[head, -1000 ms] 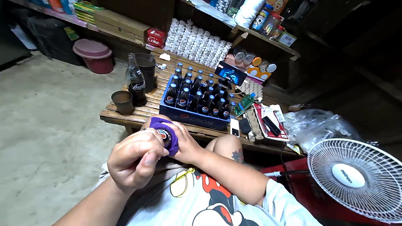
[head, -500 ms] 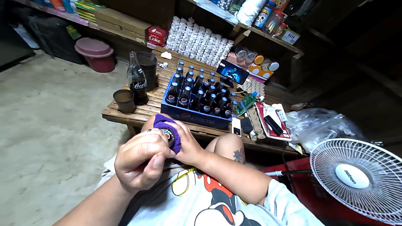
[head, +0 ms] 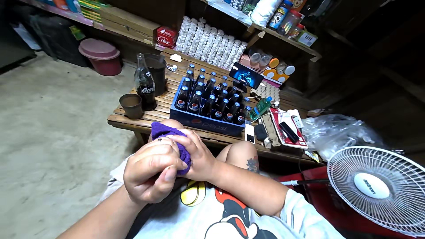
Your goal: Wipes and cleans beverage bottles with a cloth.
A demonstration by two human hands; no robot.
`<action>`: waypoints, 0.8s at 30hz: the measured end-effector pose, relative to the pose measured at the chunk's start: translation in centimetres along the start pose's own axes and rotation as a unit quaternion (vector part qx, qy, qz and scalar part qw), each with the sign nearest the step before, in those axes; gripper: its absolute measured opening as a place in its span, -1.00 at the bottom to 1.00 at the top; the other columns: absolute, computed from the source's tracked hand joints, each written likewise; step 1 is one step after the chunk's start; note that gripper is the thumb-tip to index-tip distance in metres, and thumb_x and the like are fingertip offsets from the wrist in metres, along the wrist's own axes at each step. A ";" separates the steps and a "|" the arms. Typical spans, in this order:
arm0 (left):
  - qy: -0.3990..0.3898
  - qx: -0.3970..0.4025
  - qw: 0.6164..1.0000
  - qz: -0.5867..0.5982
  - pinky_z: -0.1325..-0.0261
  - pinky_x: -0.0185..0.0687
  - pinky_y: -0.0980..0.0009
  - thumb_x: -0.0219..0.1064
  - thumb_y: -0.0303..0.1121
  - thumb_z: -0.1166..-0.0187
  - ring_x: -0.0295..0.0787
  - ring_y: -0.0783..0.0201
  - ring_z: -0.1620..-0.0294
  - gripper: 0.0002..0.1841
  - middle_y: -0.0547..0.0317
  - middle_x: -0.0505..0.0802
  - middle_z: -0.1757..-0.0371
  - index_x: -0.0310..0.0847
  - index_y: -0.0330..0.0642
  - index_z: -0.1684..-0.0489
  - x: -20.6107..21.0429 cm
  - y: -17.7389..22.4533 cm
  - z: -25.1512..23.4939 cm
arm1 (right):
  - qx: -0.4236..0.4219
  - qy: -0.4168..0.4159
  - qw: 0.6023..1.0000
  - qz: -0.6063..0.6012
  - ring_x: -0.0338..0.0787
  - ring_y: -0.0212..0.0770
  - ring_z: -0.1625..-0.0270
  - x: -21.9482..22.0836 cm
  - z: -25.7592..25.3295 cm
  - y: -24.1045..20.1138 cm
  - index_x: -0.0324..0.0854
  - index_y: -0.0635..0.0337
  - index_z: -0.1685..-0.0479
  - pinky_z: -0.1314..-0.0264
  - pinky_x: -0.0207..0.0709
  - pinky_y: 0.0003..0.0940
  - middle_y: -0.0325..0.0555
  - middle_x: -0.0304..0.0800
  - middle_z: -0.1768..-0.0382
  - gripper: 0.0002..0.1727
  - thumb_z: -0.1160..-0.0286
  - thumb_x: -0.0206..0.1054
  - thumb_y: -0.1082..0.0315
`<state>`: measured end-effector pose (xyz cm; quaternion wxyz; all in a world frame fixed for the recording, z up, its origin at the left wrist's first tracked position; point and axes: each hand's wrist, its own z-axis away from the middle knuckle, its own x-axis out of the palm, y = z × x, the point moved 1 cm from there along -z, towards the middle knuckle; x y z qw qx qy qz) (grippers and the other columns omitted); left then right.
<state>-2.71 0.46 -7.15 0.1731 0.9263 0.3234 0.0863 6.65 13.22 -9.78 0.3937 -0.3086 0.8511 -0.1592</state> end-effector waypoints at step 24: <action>-0.007 -0.017 1.000 0.008 0.10 0.61 0.54 0.06 -0.07 -0.82 0.68 0.51 0.31 -0.69 0.44 0.72 0.39 0.65 0.06 0.25 -0.5 0.3 -0.2 | 0.216 -0.132 0.967 0.017 0.45 0.19 -0.65 0.1 0.1 3.1 0.46 0.23 -0.60 -0.70 0.33 0.04 0.28 0.48 -0.58 -0.10 -0.09 0.69 0.25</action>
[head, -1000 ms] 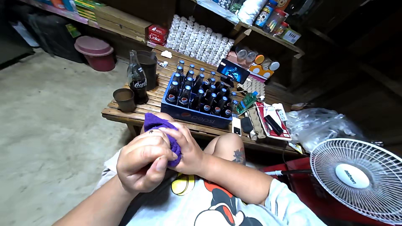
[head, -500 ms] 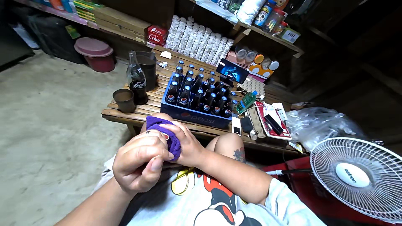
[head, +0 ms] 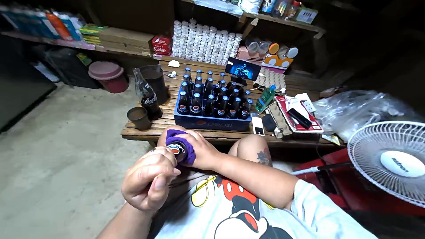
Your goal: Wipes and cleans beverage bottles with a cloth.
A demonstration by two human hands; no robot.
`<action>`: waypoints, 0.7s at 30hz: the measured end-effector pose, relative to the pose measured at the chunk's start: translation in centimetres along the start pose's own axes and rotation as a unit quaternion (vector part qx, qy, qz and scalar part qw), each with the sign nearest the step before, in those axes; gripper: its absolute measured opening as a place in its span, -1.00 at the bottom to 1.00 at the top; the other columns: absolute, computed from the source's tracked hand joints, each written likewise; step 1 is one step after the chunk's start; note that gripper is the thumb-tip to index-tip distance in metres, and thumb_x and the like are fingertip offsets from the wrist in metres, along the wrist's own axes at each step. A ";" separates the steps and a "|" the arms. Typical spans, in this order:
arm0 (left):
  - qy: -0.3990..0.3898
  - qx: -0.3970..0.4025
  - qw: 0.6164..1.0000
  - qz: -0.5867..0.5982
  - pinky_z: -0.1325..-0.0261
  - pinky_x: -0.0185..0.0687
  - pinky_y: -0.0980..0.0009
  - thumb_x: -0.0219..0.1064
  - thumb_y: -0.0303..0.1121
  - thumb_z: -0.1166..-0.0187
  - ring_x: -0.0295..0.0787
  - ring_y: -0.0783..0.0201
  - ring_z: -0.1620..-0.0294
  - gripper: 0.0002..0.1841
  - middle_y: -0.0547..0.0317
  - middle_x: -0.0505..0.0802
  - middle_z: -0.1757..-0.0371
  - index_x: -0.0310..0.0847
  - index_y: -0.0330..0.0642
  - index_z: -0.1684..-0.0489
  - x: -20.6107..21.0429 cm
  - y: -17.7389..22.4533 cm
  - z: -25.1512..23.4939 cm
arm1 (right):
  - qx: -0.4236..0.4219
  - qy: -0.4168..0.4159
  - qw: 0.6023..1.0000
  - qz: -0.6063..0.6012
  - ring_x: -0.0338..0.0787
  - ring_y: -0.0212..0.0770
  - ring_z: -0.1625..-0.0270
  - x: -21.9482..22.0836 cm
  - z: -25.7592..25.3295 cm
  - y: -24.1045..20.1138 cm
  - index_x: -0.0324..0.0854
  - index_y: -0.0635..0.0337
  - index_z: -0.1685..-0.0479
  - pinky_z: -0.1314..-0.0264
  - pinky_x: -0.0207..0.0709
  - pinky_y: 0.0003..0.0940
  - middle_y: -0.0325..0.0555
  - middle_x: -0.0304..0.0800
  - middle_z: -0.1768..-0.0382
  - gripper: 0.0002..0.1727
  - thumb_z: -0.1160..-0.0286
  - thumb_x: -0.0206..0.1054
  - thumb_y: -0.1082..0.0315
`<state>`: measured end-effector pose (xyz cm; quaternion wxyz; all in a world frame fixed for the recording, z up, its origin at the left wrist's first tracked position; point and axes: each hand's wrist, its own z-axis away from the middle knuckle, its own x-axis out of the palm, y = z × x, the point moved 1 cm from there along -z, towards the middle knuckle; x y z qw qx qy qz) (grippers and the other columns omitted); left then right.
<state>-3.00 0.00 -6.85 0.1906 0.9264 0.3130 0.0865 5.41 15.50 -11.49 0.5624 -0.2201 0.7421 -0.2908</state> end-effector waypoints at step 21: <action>-0.031 0.009 0.999 -0.006 0.09 0.61 0.52 0.05 -0.08 -0.82 0.66 0.49 0.35 -0.67 0.45 0.71 0.43 0.68 0.06 0.27 0.5 0.5 0.2 | -0.188 0.107 0.976 -0.017 0.59 0.20 -0.51 -0.1 1.4 -2.4 0.53 0.08 -0.51 -0.58 0.43 0.18 0.19 0.67 -0.38 -0.15 0.02 0.70 0.33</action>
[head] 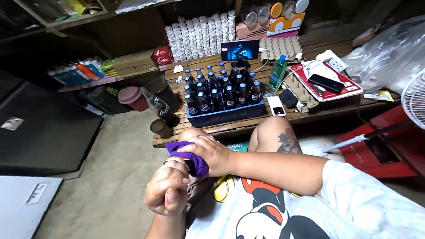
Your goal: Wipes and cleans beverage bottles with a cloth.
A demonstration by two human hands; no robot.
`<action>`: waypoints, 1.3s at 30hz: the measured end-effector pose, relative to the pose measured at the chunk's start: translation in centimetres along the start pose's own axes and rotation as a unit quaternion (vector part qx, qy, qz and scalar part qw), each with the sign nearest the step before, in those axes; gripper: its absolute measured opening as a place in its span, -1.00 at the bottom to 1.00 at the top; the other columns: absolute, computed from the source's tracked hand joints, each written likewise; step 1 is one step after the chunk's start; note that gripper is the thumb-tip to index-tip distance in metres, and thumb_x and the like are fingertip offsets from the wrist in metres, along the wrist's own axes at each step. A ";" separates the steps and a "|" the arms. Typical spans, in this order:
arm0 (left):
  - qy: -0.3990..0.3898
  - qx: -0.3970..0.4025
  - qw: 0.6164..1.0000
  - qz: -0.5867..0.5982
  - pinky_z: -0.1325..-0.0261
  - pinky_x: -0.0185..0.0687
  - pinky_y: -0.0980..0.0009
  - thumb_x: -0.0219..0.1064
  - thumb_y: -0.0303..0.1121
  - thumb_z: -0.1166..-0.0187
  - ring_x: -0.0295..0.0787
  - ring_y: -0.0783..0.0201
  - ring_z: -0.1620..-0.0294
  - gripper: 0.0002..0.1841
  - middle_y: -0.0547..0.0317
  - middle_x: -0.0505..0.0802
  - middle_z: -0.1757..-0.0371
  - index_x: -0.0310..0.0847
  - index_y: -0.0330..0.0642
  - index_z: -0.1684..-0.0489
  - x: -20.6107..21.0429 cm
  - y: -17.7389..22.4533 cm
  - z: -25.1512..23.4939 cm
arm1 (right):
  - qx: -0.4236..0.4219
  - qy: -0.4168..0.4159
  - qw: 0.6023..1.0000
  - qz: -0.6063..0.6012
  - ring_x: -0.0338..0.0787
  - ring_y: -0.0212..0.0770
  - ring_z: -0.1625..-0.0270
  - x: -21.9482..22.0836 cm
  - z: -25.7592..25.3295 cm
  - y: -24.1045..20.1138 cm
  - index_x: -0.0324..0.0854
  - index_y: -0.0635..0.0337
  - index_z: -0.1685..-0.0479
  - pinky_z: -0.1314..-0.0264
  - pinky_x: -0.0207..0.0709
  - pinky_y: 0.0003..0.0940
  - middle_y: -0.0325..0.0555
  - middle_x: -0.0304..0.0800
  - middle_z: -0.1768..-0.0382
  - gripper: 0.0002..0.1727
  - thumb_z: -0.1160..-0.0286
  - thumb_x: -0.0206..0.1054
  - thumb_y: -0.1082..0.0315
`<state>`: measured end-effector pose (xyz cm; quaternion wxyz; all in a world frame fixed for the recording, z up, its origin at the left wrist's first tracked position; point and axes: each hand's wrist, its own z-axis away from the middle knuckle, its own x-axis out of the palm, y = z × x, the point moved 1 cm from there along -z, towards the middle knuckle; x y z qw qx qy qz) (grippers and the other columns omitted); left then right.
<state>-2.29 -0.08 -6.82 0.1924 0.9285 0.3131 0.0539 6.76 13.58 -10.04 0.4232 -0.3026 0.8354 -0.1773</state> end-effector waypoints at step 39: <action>-0.207 -0.038 0.970 0.125 -0.08 0.68 0.36 -0.04 0.12 -0.81 0.74 0.32 0.32 -0.44 0.31 0.71 0.56 0.54 0.00 0.60 -2.0 -1.7 -1.3 | -0.019 0.027 0.999 -0.011 0.61 0.25 -0.49 0.2 0.8 -0.1 0.51 0.17 -0.50 -0.58 0.42 0.18 0.26 0.65 -0.39 -0.10 0.10 0.71 0.34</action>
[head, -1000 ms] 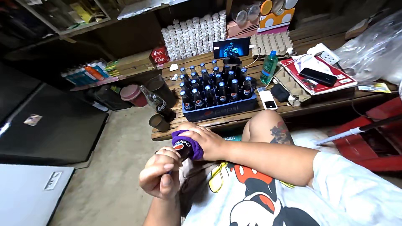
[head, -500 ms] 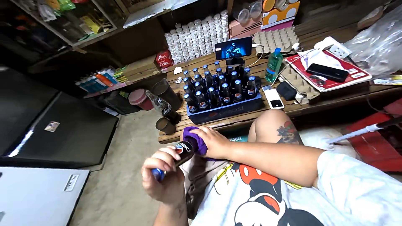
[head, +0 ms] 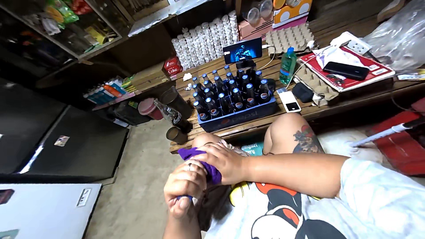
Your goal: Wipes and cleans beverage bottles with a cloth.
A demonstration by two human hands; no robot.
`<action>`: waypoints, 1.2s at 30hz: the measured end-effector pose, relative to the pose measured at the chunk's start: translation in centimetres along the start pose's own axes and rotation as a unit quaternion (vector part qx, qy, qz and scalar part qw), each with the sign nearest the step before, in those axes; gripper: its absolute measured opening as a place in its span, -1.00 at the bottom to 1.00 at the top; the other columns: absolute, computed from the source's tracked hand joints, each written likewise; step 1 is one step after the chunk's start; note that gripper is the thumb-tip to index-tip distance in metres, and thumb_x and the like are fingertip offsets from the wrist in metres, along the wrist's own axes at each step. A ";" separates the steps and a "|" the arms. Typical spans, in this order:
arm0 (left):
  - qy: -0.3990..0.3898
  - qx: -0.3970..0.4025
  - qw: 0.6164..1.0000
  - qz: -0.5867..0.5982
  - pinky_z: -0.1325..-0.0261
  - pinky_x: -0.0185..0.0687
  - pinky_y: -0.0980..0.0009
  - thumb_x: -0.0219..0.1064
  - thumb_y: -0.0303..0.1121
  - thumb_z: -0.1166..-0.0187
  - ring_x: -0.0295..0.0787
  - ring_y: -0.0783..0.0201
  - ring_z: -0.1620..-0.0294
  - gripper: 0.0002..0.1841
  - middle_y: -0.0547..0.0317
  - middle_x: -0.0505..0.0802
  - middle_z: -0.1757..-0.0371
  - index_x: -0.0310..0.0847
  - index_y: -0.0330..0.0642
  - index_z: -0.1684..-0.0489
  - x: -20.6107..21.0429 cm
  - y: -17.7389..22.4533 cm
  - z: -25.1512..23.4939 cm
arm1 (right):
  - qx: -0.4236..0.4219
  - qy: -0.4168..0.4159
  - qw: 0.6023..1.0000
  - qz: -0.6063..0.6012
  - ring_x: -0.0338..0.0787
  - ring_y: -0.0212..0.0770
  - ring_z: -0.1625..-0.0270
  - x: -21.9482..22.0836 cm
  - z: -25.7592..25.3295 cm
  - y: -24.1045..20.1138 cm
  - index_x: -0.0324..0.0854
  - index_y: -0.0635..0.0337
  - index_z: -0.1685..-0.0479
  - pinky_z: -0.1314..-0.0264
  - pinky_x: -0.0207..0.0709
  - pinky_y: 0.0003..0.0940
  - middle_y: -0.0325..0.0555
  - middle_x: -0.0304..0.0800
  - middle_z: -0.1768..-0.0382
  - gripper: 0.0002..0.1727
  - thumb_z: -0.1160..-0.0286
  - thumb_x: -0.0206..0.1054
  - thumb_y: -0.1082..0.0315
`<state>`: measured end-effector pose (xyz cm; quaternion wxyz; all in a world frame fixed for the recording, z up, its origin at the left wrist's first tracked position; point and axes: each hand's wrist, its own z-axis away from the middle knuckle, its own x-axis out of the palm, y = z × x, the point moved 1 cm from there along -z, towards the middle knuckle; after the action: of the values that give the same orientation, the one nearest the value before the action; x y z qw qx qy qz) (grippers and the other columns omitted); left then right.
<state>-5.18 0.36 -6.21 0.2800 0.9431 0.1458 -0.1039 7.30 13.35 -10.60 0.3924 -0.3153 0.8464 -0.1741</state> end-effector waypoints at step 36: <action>0.046 0.001 0.999 0.011 -0.10 0.67 0.42 0.10 0.04 -0.78 0.74 0.41 0.27 -0.61 0.37 0.76 0.41 0.69 -0.01 0.27 1.1 0.8 -0.4 | 0.075 -0.022 0.997 0.015 0.57 0.22 -0.54 0.4 0.5 1.3 0.48 0.12 -0.56 -0.61 0.40 0.19 0.21 0.64 -0.42 -0.15 -0.03 0.65 0.41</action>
<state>-3.84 0.20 -5.81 0.2736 0.9486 0.1485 -0.0574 7.00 14.00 -11.85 0.4359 -0.2754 0.8269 -0.2243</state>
